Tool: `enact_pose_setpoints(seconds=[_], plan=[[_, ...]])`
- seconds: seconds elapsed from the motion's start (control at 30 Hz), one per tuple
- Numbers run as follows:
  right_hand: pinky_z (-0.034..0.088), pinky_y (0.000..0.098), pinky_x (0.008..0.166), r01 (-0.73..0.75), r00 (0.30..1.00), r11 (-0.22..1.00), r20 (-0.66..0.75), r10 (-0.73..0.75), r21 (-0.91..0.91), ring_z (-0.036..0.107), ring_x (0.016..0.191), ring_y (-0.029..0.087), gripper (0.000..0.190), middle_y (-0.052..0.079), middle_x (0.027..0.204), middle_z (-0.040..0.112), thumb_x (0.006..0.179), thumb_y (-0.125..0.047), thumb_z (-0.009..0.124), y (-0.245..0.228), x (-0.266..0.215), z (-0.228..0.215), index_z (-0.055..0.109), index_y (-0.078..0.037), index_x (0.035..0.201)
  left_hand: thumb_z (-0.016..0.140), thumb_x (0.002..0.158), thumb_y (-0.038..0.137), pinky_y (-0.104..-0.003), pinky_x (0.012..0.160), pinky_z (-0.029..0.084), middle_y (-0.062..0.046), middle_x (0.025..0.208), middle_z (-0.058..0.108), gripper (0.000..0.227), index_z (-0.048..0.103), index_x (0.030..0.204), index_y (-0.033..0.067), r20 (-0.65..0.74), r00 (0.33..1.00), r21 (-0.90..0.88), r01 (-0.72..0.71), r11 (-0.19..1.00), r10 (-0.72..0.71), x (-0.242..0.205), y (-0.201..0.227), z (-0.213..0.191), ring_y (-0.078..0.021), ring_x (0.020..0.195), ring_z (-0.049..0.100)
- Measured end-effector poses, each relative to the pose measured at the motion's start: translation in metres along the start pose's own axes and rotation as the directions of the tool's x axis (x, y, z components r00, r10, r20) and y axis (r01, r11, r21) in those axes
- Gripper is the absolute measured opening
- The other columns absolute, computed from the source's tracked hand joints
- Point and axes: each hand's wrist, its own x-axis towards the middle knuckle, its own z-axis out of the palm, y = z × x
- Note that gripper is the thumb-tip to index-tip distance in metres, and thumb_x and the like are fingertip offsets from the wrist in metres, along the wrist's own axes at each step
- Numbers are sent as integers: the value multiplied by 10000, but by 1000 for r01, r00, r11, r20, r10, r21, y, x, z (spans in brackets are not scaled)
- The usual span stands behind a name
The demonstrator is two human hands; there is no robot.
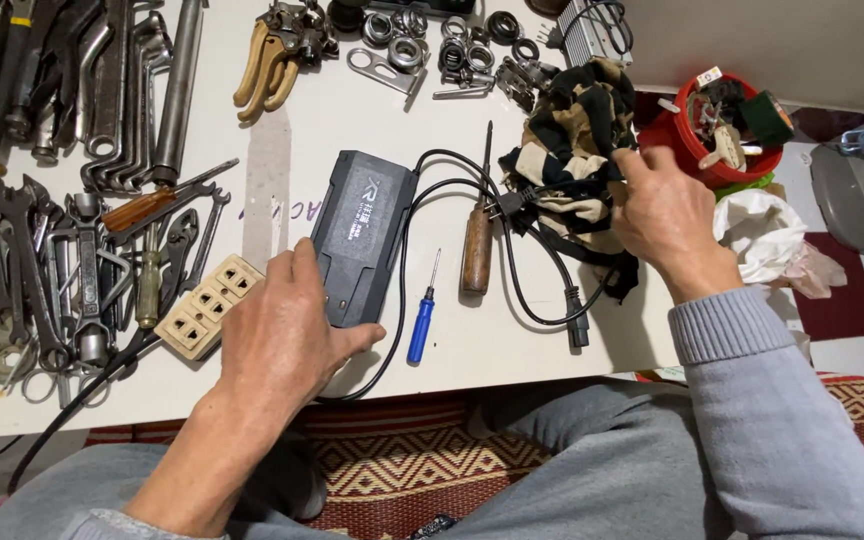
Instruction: The person uses a screwdriver to unscrew and open a small white electronic box, then sets it aside. They then pick up a black power adapter, plug it into a power strip, and wipe the adapter with a cloth.
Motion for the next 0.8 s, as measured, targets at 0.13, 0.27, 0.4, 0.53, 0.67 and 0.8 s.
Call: enact_pose_setpoints(seconds=[0.13, 0.27, 0.4, 0.53, 0.67, 0.8], plan=[[492, 612, 573, -29, 1000, 997, -11, 28, -67, 676, 757, 492, 325, 209, 905, 686, 1108, -375, 391, -9, 8, 8, 560, -150, 1270, 868, 540, 822, -522, 509, 579, -129, 1014, 624, 1214, 477, 1351, 8, -94, 995, 38, -38, 999, 41, -1, 4, 4, -370, 761, 702], [476, 613, 724, -191, 971, 980, 139, 196, -50, 665, 944, 528, 606, 303, 973, 718, 1129, -585, 285, -19, 18, 4, 611, -78, 1194, 875, 537, 828, -489, 510, 589, -117, 1019, 617, 1223, 478, 1360, 15, -134, 990, 40, -47, 998, 52, -2, 10, 7, -331, 789, 692], [455, 603, 864, -269, 941, 962, 196, 274, -53, 626, 1077, 548, 802, 343, 1137, 688, 1067, -745, 283, -17, 29, 13, 687, -61, 1182, 871, 499, 851, -453, 505, 582, -99, 1007, 605, 1250, 497, 1360, 25, -199, 978, 65, -45, 997, 57, -2, 11, 12, -316, 779, 691], [486, 588, 897, -316, 917, 948, 262, 300, 22, 590, 1152, 437, 701, 221, 1285, 595, 988, -736, 500, -23, 37, 7, 650, -134, 1311, 898, 485, 828, -473, 517, 584, -113, 1019, 607, 1264, 483, 1366, 23, -187, 981, 5, -47, 999, 47, -1, 12, 13, -333, 800, 688], [481, 559, 984, -408, 886, 903, 296, 356, 137, 567, 1220, 390, 591, 212, 1319, 632, 980, -584, 636, -24, 44, 11, 629, -171, 1402, 914, 471, 817, -497, 518, 584, -120, 1023, 590, 1296, 455, 1392, 29, -137, 990, -41, -43, 998, 37, 0, 9, 13, -344, 800, 680], [507, 573, 908, -359, 928, 909, 187, 323, 210, 609, 1096, 387, 436, 192, 1151, 684, 1063, -502, 604, -10, 45, 29, 684, -132, 1279, 970, 504, 699, -541, 626, 578, -143, 1091, 583, 1236, 431, 1381, 13, -40, 999, -157, -18, 987, 12, -1, 4, 9, -391, 904, 660]])
